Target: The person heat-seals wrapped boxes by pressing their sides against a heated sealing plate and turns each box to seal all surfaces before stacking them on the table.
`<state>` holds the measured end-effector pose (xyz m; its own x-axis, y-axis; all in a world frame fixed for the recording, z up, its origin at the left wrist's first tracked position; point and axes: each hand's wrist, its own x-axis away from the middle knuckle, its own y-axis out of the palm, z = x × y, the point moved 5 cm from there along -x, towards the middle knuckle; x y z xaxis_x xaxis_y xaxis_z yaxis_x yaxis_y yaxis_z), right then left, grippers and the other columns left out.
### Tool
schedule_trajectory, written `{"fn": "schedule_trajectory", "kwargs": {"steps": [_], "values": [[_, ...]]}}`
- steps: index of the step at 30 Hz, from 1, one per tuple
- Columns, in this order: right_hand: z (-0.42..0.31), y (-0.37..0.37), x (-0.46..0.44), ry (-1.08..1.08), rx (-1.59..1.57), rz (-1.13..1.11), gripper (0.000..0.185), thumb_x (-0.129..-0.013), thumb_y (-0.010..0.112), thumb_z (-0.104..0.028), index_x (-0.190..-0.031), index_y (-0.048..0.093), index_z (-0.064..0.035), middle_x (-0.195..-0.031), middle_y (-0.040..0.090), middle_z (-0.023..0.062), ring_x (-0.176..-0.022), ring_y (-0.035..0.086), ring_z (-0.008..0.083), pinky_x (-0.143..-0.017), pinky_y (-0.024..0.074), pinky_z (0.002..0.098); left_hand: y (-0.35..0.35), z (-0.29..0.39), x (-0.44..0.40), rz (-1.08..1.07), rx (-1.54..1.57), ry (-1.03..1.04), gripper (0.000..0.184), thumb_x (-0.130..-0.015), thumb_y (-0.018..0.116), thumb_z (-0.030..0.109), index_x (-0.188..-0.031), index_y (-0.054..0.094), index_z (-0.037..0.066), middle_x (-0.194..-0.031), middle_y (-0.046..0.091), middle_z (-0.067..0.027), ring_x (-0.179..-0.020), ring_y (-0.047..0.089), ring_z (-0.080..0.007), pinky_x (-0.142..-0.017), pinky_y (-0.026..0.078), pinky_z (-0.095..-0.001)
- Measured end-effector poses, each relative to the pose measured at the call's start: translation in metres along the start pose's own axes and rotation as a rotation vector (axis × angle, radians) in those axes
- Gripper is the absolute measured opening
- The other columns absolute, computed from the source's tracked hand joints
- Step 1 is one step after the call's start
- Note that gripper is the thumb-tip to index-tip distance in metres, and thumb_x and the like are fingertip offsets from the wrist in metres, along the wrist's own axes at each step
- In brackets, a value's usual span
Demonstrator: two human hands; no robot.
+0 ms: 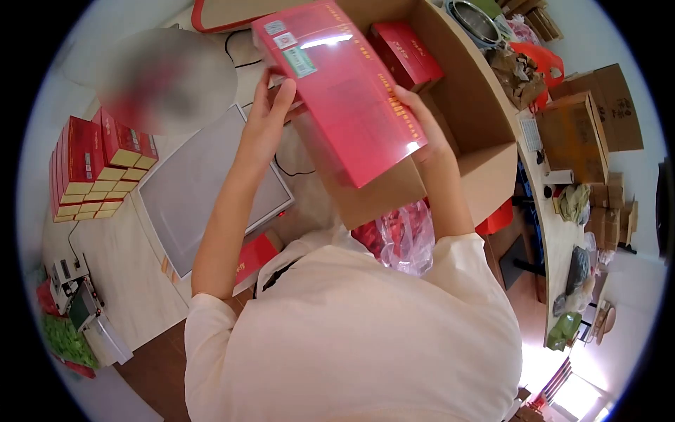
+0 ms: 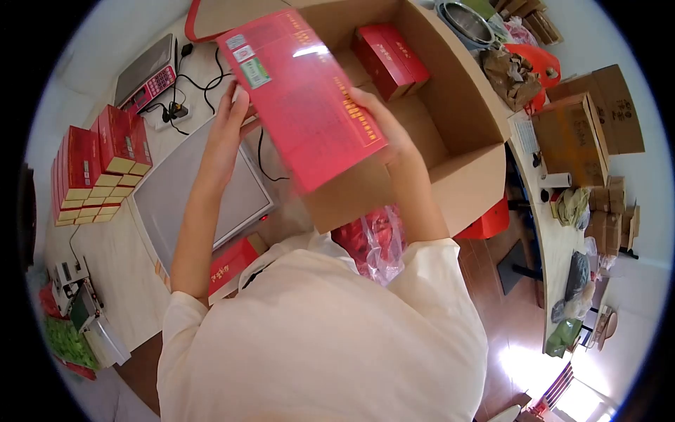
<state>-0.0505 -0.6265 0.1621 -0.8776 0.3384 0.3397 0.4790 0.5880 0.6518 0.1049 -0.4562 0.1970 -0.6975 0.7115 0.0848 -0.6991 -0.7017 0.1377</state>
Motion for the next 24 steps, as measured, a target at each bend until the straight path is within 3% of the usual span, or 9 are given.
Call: {"fn": "schedule_trajectory", "kwargs": {"steps": [3,5,8,10,11,15,18,21,24], "values": [[-0.048,-0.027,-0.008,-0.237,0.161,0.134,0.045,-0.088,0.062,-0.028,-0.117,0.054,0.005,-0.109,0.064,0.0136,-0.092,0.066,0.0177,-0.082,0.0538,0.03,-0.016,0.0,-0.007,-0.005,-0.07,0.14,0.067,-0.094,0.048,0.048,-0.14,0.036,0.001,-0.135,0.047,-0.0111,-0.12,0.05,-0.0201,-0.101,0.037,-0.0352],[-0.093,-0.044,-0.016,-0.544,0.55,0.298,0.053,-0.086,0.066,-0.028,-0.124,0.052,0.0055,-0.114,0.062,0.0127,-0.099,0.062,0.016,-0.084,0.0491,0.0268,-0.052,-0.006,-0.004,0.108,-0.135,0.173,0.052,-0.097,0.046,0.04,-0.134,0.046,0.003,-0.133,0.05,-0.0098,-0.119,0.052,-0.0211,-0.099,0.039,-0.0342],[-0.129,-0.081,-0.039,-0.765,1.166,0.658,0.069,-0.079,0.071,-0.04,-0.128,0.05,0.0025,-0.117,0.062,0.0158,-0.105,0.061,0.023,-0.088,0.0474,0.0334,-0.121,-0.038,0.025,0.344,-0.131,0.156,0.038,-0.098,0.048,0.032,-0.124,0.054,0.006,-0.124,0.057,-0.0078,-0.106,0.058,-0.0181,-0.091,0.043,-0.0298],[-0.13,-0.08,-0.05,-0.711,1.543,0.931,0.076,-0.072,0.072,-0.048,-0.13,0.049,-0.0044,-0.118,0.062,0.0163,-0.107,0.061,0.0301,-0.09,0.0469,0.0387,-0.174,-0.074,0.057,0.53,-0.124,0.101,0.035,-0.097,0.049,0.03,-0.122,0.055,0.006,-0.119,0.059,-0.0069,-0.102,0.059,-0.017,-0.088,0.044,-0.0291],[-0.126,-0.089,-0.062,-0.649,1.607,0.949,0.078,-0.069,0.072,-0.051,-0.131,0.049,-0.01,-0.119,0.061,0.0156,-0.107,0.06,0.0333,-0.089,0.0473,0.0413,-0.196,-0.089,0.077,0.633,-0.123,0.064,0.034,-0.097,0.049,0.029,-0.121,0.056,0.007,-0.117,0.059,-0.0064,-0.101,0.059,-0.0163,-0.087,0.044,-0.0286],[-0.091,-0.127,-0.122,-0.477,1.735,0.891,0.076,-0.07,0.071,-0.048,-0.13,0.049,-0.0073,-0.119,0.061,0.0161,-0.106,0.061,0.0328,-0.088,0.0479,0.0415,-0.235,-0.12,0.158,0.946,-0.173,-0.054,0.026,-0.098,0.048,0.023,-0.114,0.057,0.005,-0.105,0.06,-0.0048,-0.092,0.058,-0.014,-0.081,0.045,-0.0274],[-0.065,-0.157,-0.17,-0.471,1.832,0.829,0.073,-0.07,0.072,-0.046,-0.127,0.05,-0.0055,-0.116,0.061,0.0179,-0.106,0.059,0.0345,-0.088,0.0475,0.0424,-0.239,-0.133,0.196,0.975,-0.224,-0.129,0.023,-0.098,0.047,0.019,-0.112,0.057,0.004,-0.101,0.06,-0.0044,-0.091,0.057,-0.0132,-0.079,0.044,-0.0269],[-0.055,-0.172,-0.21,-0.634,2.012,0.884,0.065,-0.067,0.075,-0.04,-0.118,0.054,-0.0058,-0.107,0.059,0.0198,-0.099,0.055,0.0361,-0.083,0.0456,0.0458,-0.242,-0.149,0.227,0.914,-0.278,-0.175,0.02,-0.098,0.048,0.015,-0.112,0.057,0.004,-0.098,0.06,-0.0046,-0.088,0.057,-0.0123,-0.079,0.045,-0.0261],[-0.041,-0.188,-0.229,-0.665,2.146,0.943,0.059,-0.069,0.074,-0.036,-0.116,0.053,-0.0066,-0.11,0.054,0.0199,-0.098,0.053,0.0363,-0.082,0.0444,0.046,-0.236,-0.162,0.253,0.979,-0.257,-0.227,0.019,-0.097,0.047,0.013,-0.111,0.057,0.003,-0.095,0.06,-0.0041,-0.085,0.057,-0.0117,-0.079,0.045,-0.0263]]}}
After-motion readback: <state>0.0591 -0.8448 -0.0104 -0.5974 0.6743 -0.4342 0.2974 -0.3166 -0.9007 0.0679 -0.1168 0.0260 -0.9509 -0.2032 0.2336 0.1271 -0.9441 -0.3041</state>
